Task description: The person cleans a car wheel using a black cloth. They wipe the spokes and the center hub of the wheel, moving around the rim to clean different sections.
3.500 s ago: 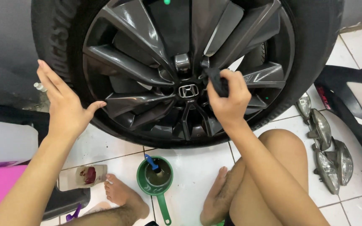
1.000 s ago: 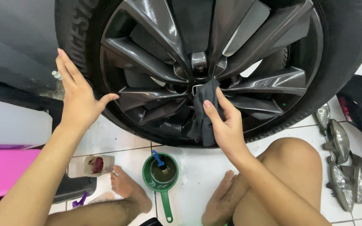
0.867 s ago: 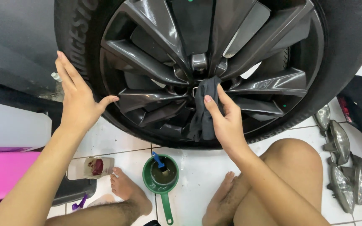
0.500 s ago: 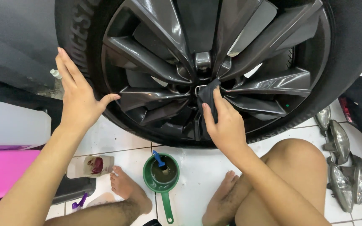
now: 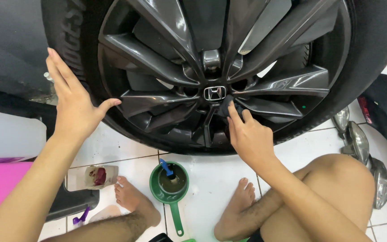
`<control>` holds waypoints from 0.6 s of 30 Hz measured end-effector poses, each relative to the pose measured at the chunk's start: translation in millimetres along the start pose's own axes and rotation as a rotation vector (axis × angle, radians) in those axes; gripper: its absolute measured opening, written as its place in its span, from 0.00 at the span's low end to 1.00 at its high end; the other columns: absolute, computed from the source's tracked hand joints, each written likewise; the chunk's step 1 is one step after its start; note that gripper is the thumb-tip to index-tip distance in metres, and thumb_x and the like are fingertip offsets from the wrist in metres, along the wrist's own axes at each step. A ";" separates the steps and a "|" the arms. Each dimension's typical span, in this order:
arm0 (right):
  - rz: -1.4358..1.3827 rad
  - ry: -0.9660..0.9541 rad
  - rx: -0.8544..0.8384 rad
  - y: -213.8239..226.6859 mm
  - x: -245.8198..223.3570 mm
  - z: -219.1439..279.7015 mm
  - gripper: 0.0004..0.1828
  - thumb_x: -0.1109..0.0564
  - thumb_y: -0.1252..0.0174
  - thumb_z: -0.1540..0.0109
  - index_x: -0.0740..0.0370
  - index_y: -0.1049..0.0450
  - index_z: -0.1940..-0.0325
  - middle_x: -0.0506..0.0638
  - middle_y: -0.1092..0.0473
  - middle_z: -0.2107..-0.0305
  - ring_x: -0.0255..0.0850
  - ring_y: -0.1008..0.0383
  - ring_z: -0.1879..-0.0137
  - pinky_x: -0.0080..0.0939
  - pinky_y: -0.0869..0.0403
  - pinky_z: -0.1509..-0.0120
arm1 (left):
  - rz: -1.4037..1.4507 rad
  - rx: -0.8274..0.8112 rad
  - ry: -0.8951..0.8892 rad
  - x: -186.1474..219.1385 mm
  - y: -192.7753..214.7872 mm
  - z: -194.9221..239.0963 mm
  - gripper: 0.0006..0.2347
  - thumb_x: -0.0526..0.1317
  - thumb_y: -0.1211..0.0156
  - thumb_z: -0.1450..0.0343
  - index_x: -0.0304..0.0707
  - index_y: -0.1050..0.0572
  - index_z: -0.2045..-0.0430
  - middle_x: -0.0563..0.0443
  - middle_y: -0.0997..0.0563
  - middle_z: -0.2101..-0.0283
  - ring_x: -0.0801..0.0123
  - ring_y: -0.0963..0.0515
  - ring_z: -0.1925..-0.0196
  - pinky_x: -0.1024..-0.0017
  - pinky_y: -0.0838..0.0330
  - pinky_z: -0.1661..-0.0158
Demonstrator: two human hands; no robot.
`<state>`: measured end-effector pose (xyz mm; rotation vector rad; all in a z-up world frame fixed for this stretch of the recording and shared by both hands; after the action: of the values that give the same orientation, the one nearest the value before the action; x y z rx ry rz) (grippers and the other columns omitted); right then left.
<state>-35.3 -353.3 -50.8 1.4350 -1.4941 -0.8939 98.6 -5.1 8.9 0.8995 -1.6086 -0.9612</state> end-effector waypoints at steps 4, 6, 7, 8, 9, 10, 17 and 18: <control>-0.040 -0.007 -0.024 -2.3 11.8 9.0 0.23 0.48 0.45 0.31 0.48 0.30 0.31 0.43 0.36 0.73 0.39 0.37 0.84 0.39 0.42 0.87 | 0.016 -0.005 0.023 0.6 -0.1 -0.3 0.62 0.47 0.16 0.32 0.39 0.80 0.28 0.31 0.74 0.21 0.25 0.60 0.17 0.45 0.48 0.23; -0.081 -0.038 -0.059 -5.1 21.2 13.7 0.24 0.48 0.47 0.30 0.51 0.31 0.30 0.43 0.35 0.73 0.43 0.36 0.84 0.43 0.41 0.87 | 0.022 -0.016 0.044 -0.4 -0.5 -0.5 0.62 0.48 0.16 0.32 0.40 0.80 0.29 0.32 0.74 0.21 0.26 0.61 0.17 0.45 0.45 0.24; -0.121 -0.065 -0.089 -7.5 27.4 15.9 0.25 0.47 0.48 0.30 0.53 0.32 0.29 0.44 0.34 0.72 0.47 0.35 0.84 0.46 0.39 0.87 | 0.028 -0.020 0.067 -1.8 -0.6 -1.0 0.62 0.48 0.16 0.32 0.41 0.80 0.29 0.32 0.74 0.21 0.28 0.62 0.17 0.45 0.42 0.26; -0.118 -0.068 -0.087 -4.6 32.3 17.0 0.25 0.47 0.48 0.30 0.53 0.32 0.29 0.44 0.34 0.72 0.47 0.35 0.84 0.46 0.39 0.87 | 0.031 -0.019 0.062 -1.6 -0.5 0.0 0.62 0.48 0.16 0.32 0.41 0.80 0.29 0.32 0.74 0.21 0.28 0.62 0.17 0.45 0.42 0.26; -0.182 -0.081 -0.118 -5.3 37.5 18.4 0.24 0.48 0.50 0.30 0.54 0.32 0.30 0.45 0.33 0.71 0.50 0.35 0.84 0.48 0.38 0.87 | 0.025 -0.016 0.044 -0.2 0.1 0.8 0.62 0.49 0.17 0.32 0.41 0.81 0.29 0.31 0.74 0.21 0.25 0.61 0.17 0.44 0.42 0.26; -0.247 -0.095 -0.151 -6.1 42.6 20.2 0.24 0.48 0.52 0.30 0.55 0.32 0.31 0.46 0.32 0.71 0.53 0.34 0.84 0.50 0.38 0.86 | 0.019 -0.013 0.027 1.2 0.0 1.5 0.61 0.51 0.18 0.31 0.40 0.81 0.29 0.30 0.73 0.22 0.23 0.59 0.17 0.44 0.42 0.26; -0.310 -0.200 -0.107 -11.4 87.4 32.3 0.22 0.51 0.49 0.31 0.59 0.28 0.34 0.49 0.22 0.66 0.52 0.23 0.69 0.53 0.32 0.78 | -0.007 -0.010 -0.017 -4.0 -3.4 3.6 0.61 0.53 0.19 0.30 0.36 0.80 0.28 0.31 0.76 0.22 0.35 0.69 0.15 0.45 0.54 0.17; -0.304 -0.232 -0.083 -10.8 95.0 34.6 0.21 0.51 0.49 0.31 0.60 0.26 0.36 0.49 0.25 0.74 0.49 0.26 0.73 0.50 0.35 0.78 | -0.009 -0.010 -0.027 -2.7 -3.5 2.9 0.61 0.54 0.20 0.30 0.35 0.80 0.28 0.31 0.76 0.22 0.35 0.70 0.15 0.46 0.57 0.16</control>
<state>-60.5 -450.9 -64.1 1.5642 -1.4043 -1.3313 96.7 -3.6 4.2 0.8913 -1.6223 -0.9905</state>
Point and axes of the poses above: each hand's wrist, its own z-axis away from the middle knuckle, its own y-axis out of the back of the hand, x = y × z, the point moved 10 cm from there along -z, towards the middle knuckle
